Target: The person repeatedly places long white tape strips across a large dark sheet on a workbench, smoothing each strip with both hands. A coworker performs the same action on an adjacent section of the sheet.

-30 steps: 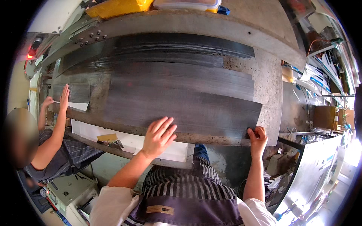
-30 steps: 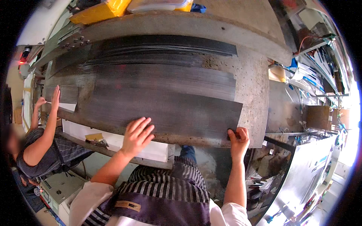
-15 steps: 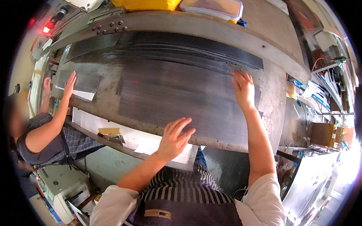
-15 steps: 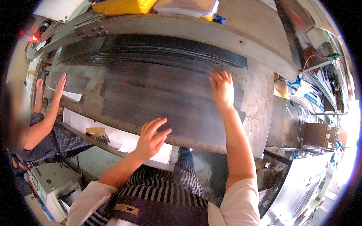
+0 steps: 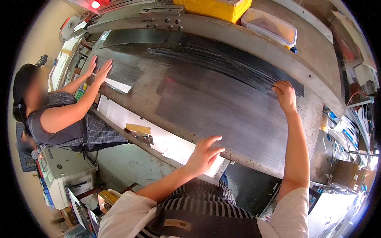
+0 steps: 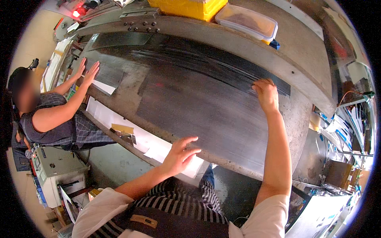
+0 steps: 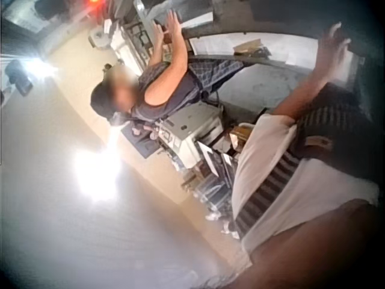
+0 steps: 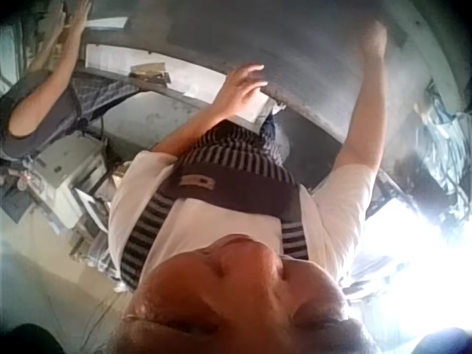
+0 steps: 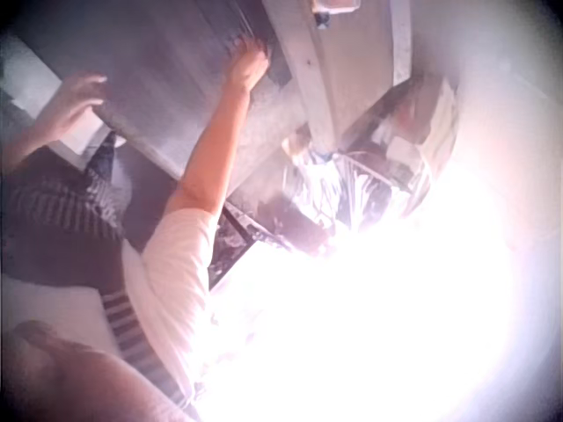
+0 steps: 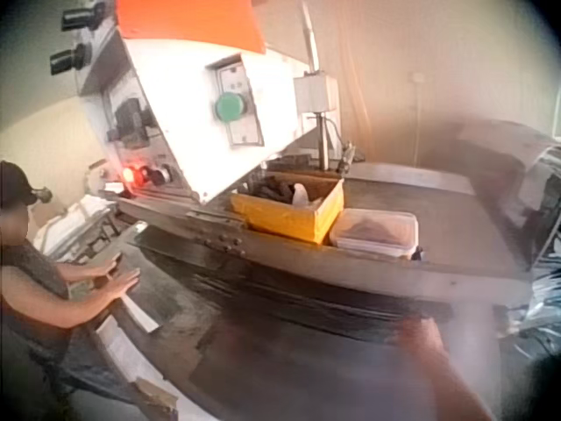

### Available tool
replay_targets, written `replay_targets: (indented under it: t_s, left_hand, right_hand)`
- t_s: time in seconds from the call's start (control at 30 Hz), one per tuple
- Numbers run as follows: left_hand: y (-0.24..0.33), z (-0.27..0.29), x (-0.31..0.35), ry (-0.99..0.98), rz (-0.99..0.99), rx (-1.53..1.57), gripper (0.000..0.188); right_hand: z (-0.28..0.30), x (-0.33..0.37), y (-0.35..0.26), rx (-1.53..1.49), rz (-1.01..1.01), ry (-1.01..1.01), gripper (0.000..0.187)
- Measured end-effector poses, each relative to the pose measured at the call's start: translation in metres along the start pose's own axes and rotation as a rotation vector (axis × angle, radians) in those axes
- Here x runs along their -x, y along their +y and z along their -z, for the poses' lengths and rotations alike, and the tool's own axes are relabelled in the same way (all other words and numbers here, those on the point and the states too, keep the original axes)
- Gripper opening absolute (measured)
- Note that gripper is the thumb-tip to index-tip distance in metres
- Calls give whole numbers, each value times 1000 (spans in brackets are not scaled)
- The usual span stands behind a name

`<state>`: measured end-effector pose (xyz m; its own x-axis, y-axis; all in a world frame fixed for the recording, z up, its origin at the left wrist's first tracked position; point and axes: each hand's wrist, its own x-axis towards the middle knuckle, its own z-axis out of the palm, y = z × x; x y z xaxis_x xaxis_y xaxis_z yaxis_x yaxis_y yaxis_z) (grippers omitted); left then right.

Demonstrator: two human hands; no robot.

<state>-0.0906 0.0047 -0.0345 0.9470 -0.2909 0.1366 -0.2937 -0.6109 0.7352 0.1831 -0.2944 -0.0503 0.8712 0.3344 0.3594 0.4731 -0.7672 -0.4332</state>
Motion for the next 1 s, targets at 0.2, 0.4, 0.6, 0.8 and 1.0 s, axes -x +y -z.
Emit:
replay_targets:
  t_s: [0.2,0.4,0.6,0.8,1.0]
  left_hand:
    - [-9,27,-57,-159,420,985,46]
    - [-14,49,-75,-151,117,1860,33]
    - [-36,59,-39,247,457,1484,20]
    - [-28,37,-32,293,656,1278,16]
    - [-19,30,-9,286,759,1403,9]
  right_hand:
    - [100,85,-137,-847,-207,-231,32]
    - [121,213,-138,-1733,-454,-94,62]
    - [115,258,-112,-1272,-1010,418,23]
    - [94,268,-122,-768,-1096,339,21]
    - [82,313,-166,-1216,-1395,-60,49]
